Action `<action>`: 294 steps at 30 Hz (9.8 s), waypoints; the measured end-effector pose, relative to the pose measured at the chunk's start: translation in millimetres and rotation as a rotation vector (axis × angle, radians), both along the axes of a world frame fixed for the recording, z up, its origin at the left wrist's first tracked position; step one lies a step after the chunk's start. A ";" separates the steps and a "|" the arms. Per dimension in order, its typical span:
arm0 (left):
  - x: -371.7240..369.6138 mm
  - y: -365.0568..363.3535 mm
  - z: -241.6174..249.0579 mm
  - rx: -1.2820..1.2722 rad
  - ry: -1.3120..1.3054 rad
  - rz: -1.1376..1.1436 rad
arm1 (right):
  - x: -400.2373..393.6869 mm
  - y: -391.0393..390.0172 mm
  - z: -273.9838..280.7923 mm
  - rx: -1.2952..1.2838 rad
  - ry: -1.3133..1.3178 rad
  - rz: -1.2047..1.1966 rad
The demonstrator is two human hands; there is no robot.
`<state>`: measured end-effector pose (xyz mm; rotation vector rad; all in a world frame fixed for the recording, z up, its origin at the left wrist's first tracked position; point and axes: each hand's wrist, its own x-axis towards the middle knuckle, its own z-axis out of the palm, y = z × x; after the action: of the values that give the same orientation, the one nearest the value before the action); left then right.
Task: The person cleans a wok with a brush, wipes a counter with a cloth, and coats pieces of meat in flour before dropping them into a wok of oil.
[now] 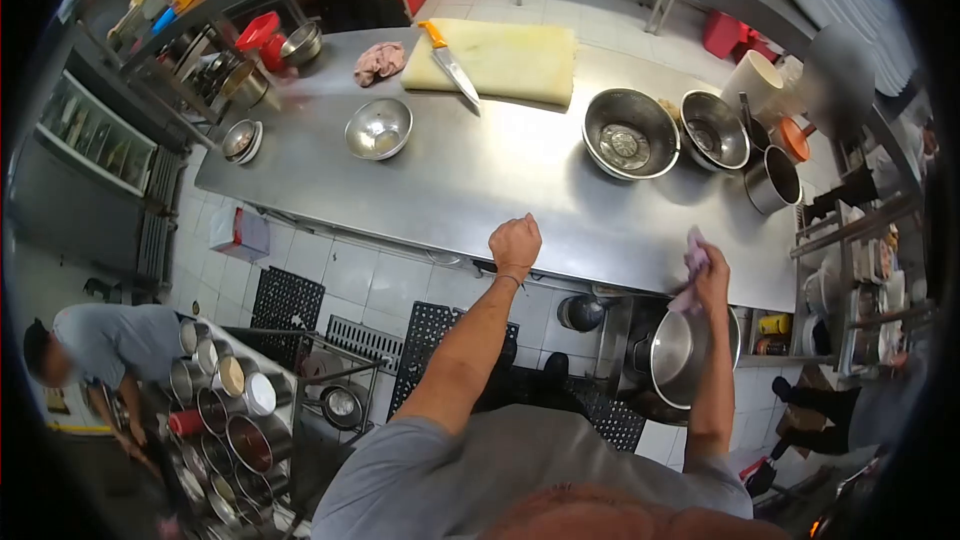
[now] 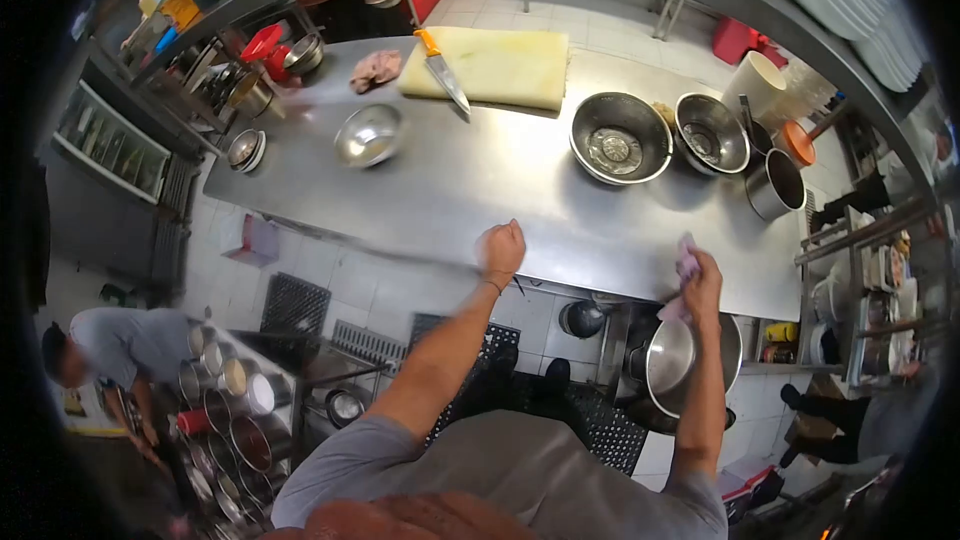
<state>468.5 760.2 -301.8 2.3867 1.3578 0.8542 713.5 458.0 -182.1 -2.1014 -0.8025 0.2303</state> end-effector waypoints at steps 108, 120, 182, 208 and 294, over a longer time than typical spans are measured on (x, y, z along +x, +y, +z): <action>-177.0 -960.5 -210.7 -0.771 1.730 -2.329 | -653.3 -856.0 78.4 1.874 0.008 -1.761; -179.9 -969.3 -202.7 -0.743 1.729 -2.204 | -650.4 -868.4 83.7 1.575 -0.021 -1.955; -174.4 -970.9 -184.0 -0.625 1.585 -2.244 | -1081.3 -672.5 69.5 -0.885 0.593 -3.203; -39.1 -775.3 -152.3 -0.410 1.220 -2.200 | -678.0 -543.9 -75.1 -0.616 0.416 -2.600; -152.5 -971.7 177.4 -1.331 1.294 -2.253 | -596.0 -717.5 58.4 -0.002 -0.451 -2.087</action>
<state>316.0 -211.5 -124.4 1.3110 -0.9766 -1.6224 117.5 -259.5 -123.7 -1.9253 1.3420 -1.3129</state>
